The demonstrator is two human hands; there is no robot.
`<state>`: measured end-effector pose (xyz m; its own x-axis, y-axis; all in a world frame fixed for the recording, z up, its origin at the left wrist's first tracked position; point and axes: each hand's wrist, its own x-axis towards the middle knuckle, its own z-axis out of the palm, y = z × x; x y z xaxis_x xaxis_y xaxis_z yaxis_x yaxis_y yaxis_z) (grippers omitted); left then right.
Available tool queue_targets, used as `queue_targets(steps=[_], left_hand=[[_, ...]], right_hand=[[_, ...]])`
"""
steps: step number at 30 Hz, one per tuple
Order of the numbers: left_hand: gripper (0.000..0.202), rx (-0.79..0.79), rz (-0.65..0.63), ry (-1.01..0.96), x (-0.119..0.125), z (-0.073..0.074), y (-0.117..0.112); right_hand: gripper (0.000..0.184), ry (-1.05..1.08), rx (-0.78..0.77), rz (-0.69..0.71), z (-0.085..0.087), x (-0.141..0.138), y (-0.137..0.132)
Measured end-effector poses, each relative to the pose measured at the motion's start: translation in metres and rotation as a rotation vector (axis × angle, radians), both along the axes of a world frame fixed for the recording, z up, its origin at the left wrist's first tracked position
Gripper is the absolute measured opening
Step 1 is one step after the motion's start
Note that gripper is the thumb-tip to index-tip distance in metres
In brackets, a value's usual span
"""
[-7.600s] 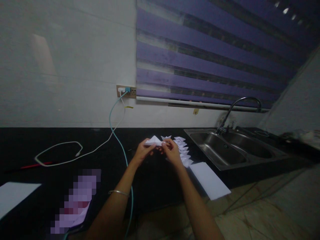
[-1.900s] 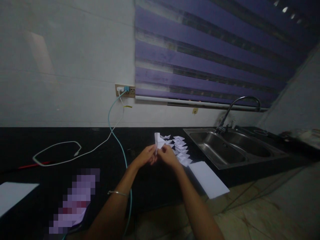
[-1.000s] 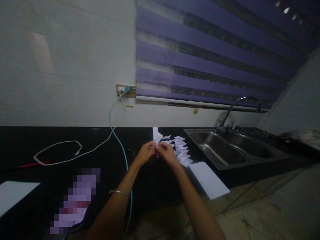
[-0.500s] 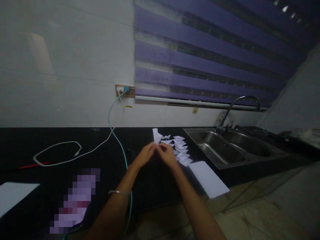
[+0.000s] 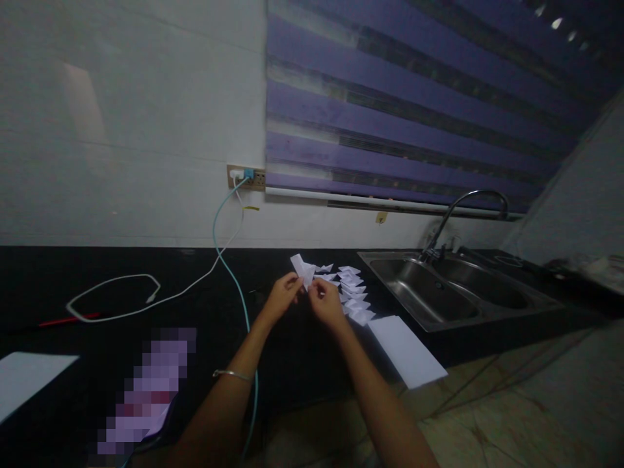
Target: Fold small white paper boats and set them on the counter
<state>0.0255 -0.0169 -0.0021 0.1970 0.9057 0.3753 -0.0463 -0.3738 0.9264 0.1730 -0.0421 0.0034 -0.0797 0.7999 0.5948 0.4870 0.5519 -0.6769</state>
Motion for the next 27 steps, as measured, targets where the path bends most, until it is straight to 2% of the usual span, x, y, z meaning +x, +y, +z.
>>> queue_targets(steps=[3, 5, 10, 13, 15, 18, 22, 24, 27], left_hand=[[0.038, -0.009, 0.029, -0.099, 0.001, 0.0, 0.005], [0.043, -0.019, 0.062, -0.119, 0.004, -0.001, 0.007], [0.045, 0.054, 0.263, -0.047, 0.007, -0.004, 0.006], [0.045, 0.052, 0.28, -0.047, 0.003, -0.005, 0.007], [0.047, 0.016, 0.224, -0.062, 0.001, -0.006, 0.007], [0.048, -0.074, 0.017, -0.123, 0.001, -0.008, 0.007], [0.045, -0.168, -0.289, -0.203, 0.006, -0.012, 0.005], [0.045, -0.166, -0.357, -0.193, 0.008, -0.013, 0.004], [0.05, -0.152, -0.349, -0.113, 0.009, -0.012, 0.003]], right_hand=[[0.015, -0.137, 0.068, -0.102, -0.002, -0.003, -0.002], [0.014, -0.192, 0.079, -0.097, -0.003, -0.005, -0.002], [0.022, -0.212, 0.044, 0.124, -0.001, -0.012, -0.007], [0.028, -0.115, -0.026, 0.19, 0.0, -0.013, -0.007], [0.031, 0.04, -0.092, 0.148, 0.001, -0.009, -0.004], [0.033, 0.346, -0.197, 0.067, 0.004, -0.001, 0.003], [0.031, 0.555, -0.318, 0.171, 0.007, 0.007, 0.008], [0.031, 0.574, -0.347, 0.228, 0.007, 0.007, 0.008], [0.031, 0.596, -0.382, 0.258, 0.004, 0.007, 0.008]])
